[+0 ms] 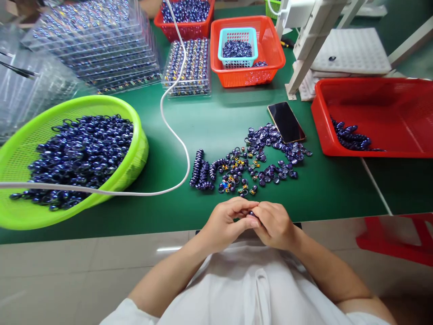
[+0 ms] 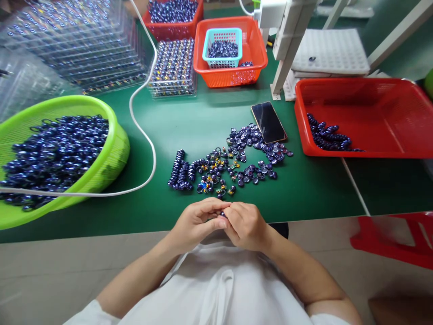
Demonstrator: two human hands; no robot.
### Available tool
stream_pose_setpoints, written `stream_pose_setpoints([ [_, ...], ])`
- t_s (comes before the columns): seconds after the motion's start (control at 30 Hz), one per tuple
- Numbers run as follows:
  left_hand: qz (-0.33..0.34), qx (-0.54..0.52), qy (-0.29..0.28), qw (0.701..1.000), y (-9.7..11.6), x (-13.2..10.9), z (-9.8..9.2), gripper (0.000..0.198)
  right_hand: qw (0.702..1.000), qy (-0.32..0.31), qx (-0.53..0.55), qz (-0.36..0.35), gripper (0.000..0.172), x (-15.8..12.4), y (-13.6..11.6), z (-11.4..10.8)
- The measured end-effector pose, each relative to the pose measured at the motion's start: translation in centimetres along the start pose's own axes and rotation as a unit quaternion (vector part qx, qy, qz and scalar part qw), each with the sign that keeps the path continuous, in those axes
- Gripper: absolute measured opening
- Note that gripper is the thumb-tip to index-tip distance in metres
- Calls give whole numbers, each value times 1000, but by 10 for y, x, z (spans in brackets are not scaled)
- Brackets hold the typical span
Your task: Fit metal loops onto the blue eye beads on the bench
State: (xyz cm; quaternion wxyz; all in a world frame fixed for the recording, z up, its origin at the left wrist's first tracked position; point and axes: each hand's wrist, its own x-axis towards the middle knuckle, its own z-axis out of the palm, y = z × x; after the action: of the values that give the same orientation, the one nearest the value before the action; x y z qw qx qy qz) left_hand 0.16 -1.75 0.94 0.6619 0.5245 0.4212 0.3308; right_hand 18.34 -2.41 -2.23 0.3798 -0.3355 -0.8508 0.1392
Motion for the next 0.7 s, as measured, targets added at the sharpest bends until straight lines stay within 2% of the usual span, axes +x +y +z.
stream_pose_setpoints([
  [0.27, 27, 18, 13, 999, -4, 0, -3, 27, 1000, 23, -8, -17, 9, 2, 1, 4],
  [0.5, -3, -31, 47, 998, -11, -4, -8, 34, 1000, 12, 9, 0, 11, 5, -1, 10],
  [0.6, -4, -2, 68, 998, -5, -10, -16, 43, 997, -12, 73, 23, 20, 15, -6, 13],
  [0.7, 21, 44, 81, 996, 9, -20, -30, 47, 985, -77, 154, 33, 34, 28, -11, 11],
])
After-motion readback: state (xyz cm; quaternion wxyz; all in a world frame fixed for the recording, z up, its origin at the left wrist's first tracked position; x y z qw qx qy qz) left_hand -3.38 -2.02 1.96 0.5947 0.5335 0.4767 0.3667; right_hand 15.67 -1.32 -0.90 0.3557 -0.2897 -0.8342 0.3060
